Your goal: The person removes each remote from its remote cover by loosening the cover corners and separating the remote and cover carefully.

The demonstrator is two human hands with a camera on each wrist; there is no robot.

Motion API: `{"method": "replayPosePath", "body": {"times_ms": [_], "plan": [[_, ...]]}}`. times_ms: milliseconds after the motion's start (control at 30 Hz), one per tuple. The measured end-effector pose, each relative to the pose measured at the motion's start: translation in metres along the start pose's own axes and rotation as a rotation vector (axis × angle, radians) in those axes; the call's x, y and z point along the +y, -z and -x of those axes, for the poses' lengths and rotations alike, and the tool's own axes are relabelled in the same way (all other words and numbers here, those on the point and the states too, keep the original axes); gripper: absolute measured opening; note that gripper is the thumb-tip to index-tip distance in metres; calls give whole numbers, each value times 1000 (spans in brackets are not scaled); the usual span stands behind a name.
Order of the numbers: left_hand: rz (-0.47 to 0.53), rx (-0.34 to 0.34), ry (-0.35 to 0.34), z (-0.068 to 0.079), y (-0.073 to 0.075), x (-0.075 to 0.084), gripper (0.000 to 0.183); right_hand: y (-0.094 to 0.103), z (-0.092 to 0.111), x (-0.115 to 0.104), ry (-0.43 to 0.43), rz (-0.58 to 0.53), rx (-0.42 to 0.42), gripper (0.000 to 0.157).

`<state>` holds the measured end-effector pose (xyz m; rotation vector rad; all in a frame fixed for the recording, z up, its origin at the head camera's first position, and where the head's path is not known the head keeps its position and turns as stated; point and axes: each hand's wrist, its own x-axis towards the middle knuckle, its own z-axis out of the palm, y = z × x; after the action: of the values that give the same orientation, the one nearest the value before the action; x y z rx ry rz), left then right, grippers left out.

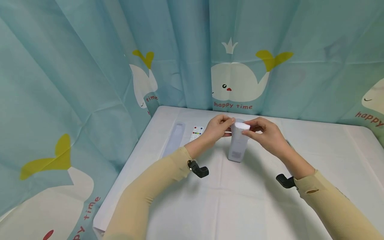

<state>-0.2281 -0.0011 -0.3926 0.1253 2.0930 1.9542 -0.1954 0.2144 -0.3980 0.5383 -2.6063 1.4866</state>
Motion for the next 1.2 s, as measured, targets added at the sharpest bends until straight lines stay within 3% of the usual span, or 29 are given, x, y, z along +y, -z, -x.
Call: {"method": "replayPosePath", "body": {"times_ms": [367,600,733,967,1200], "plan": [[-3,54,53,-17,-7,-17,21,1,0,1,-22,-14,-4,33],[-76,68,88,-22,-11,-32,13,3,-2,2,-49,0,-10,35],[-157,28,90,-24,-10,-41,10,3,-2,2,-63,-6,-11,36],[-343,-101,61,-21,-6,-56,6,5,-3,-1,-71,-6,-25,37],[-303,-108,120,-16,-4,-61,14,4,-6,1,-70,0,-26,36]]}}
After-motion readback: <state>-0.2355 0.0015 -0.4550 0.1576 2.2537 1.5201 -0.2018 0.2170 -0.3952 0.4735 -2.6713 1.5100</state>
